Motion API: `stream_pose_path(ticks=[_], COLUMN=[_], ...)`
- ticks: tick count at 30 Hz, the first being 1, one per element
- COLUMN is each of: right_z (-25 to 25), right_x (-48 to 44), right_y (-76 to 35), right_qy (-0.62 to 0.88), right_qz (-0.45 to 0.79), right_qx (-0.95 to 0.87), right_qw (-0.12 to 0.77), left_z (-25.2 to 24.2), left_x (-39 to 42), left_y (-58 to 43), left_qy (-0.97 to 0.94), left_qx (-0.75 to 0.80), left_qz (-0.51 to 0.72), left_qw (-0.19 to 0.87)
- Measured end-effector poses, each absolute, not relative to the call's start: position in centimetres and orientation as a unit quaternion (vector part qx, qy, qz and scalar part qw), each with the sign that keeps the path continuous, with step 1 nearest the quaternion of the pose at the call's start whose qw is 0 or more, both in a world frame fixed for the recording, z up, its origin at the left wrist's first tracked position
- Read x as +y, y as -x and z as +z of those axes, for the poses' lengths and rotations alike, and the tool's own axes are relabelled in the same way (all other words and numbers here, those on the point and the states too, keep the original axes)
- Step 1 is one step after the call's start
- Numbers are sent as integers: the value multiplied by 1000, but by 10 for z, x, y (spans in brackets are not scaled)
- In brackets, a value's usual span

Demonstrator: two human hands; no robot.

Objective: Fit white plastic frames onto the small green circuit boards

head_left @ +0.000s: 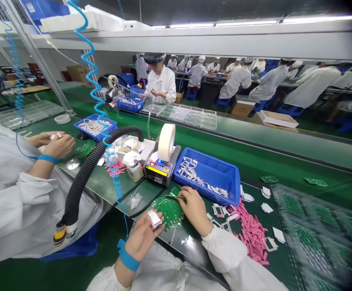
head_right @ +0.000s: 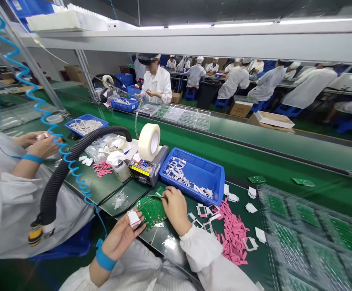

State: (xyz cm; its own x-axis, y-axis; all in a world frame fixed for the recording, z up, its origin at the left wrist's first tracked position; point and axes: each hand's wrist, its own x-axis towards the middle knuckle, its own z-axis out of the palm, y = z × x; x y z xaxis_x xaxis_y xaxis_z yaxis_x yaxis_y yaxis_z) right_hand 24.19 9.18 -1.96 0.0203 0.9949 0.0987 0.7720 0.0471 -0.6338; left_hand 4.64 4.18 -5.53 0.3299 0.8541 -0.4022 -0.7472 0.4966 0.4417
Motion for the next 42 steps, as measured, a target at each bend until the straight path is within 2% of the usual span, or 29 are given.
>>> stream_pose_path(ticks=[5, 9, 13, 16, 19, 25, 31, 35, 42], right_z=[19, 56, 68, 65, 64, 71, 76, 79, 81], right_x=[68, 46, 40, 40, 38, 42, 50, 53, 56], right_y=[-244, -234, -225, -221, -220, -219, -221, -222, -220], right_qy=[587, 453, 296, 274, 295, 296, 334, 366, 367], right_qz=[343, 509, 560, 592, 609, 637, 642, 587, 542], right_qx=[-650, -569, -565, -528, -508, -583, -590, -643, -684], right_qw=[341, 460, 528, 544, 533, 409, 359, 330, 323], left_z=[-25, 4, 22, 26, 28, 34, 34, 28, 26], left_x=[36, 32, 28, 26, 24, 21, 22, 22, 23], left_y=[-48, -52, -52, -51, -49, -49, -47, -43, -38], left_qy=[-106, -135, -157, -147, -126, -159, -182, -190, -253], left_qx=[239, 192, 174, 159, 169, 239, 284, 287, 280], left_qz=[441, 381, 350, 342, 328, 324, 360, 366, 365], left_qw=[858, 894, 907, 914, 921, 902, 870, 865, 851])
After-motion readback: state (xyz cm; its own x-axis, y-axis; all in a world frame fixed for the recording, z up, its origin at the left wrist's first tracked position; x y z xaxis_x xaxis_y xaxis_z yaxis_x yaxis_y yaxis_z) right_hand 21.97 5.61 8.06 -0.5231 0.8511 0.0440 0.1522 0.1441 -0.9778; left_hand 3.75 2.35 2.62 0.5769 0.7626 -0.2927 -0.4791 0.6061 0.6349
